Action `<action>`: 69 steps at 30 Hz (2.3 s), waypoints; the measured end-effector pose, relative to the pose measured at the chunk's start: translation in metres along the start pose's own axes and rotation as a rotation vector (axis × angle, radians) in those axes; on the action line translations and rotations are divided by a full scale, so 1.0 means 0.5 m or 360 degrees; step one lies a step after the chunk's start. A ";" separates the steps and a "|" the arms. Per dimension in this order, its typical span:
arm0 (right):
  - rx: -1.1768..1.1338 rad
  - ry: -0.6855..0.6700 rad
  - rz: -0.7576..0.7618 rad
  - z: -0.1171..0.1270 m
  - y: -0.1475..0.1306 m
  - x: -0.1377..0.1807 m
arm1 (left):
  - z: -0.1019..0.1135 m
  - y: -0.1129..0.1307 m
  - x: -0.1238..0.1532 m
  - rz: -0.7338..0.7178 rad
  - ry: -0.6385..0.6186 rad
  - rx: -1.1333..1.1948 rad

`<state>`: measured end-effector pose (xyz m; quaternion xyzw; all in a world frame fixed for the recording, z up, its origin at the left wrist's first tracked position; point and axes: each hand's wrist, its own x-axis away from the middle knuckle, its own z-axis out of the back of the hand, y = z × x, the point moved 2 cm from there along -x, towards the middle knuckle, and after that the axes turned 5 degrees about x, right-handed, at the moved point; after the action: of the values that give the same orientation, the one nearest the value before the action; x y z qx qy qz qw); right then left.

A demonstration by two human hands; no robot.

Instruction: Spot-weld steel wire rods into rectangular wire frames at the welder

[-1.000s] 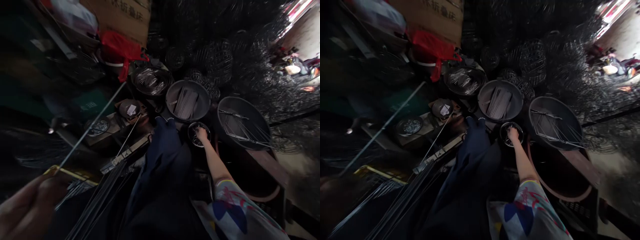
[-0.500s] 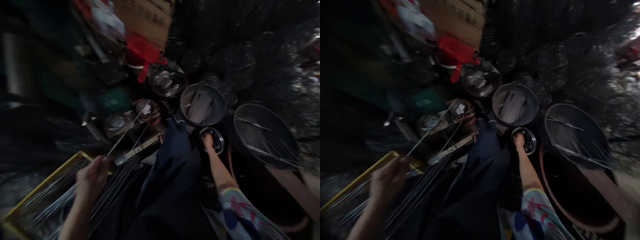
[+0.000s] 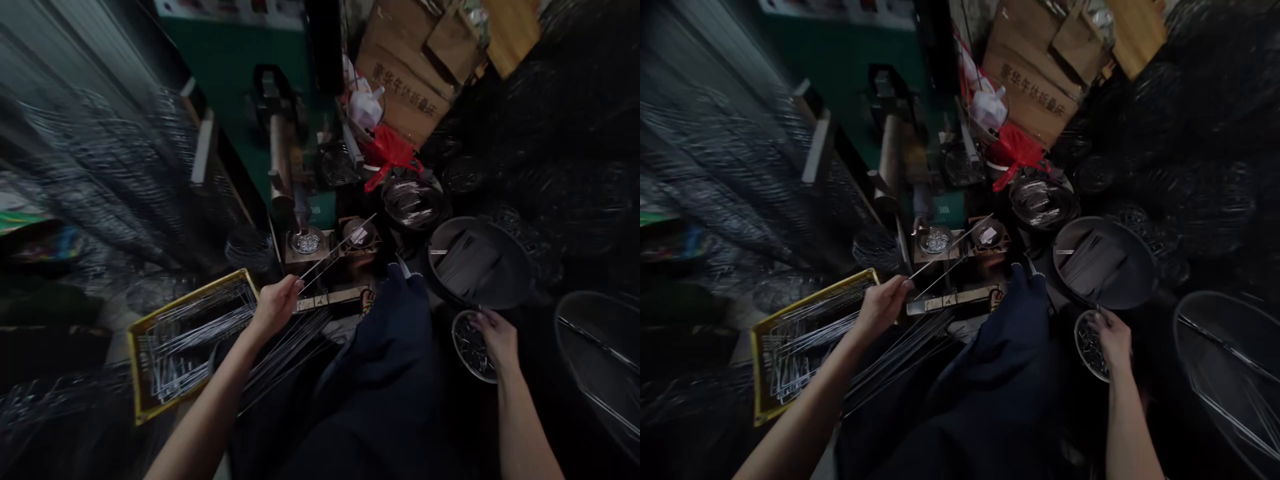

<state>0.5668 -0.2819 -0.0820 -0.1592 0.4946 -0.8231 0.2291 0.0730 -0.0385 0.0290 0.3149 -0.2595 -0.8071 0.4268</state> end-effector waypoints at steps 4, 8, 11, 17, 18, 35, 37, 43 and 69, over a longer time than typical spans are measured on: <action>-0.0326 -0.0262 0.0240 -0.176 -0.219 0.031 | 0.013 -0.024 -0.008 -0.0077 0.0059 -0.0024; -0.0357 -0.0847 0.0353 -0.423 -0.379 0.131 | 0.032 -0.049 0.007 -0.0098 0.0085 -0.0062; -0.0563 -0.1085 0.0173 -0.573 -0.430 0.216 | 0.044 -0.070 0.025 -0.0086 0.0105 -0.0082; -0.0846 -0.1061 0.0022 -0.697 -0.488 0.319 | 0.051 -0.109 0.049 0.0017 0.0185 -0.0045; -0.0880 -0.1042 0.0027 -0.704 -0.496 0.325 | 0.050 -0.114 0.051 0.0035 0.0195 -0.0034; -0.1008 -0.1093 0.0089 -0.732 -0.531 0.334 | 0.052 -0.139 0.059 0.0154 0.0203 0.0089; -0.0978 -0.1070 0.0135 -0.731 -0.532 0.328 | 0.049 -0.140 0.062 0.0162 0.0210 0.0079; -0.0839 -0.0970 0.0147 -0.729 -0.510 0.320 | 0.046 -0.131 0.068 0.0218 0.0263 0.0105; -0.1044 -0.1150 0.0071 -0.742 -0.544 0.311 | 0.046 -0.110 0.045 0.0262 0.0313 0.0193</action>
<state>0.1945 0.0203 -0.0058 -0.4879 0.6201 -0.5107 0.3415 0.0174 -0.0266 0.0002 0.3954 -0.2898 -0.7173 0.4951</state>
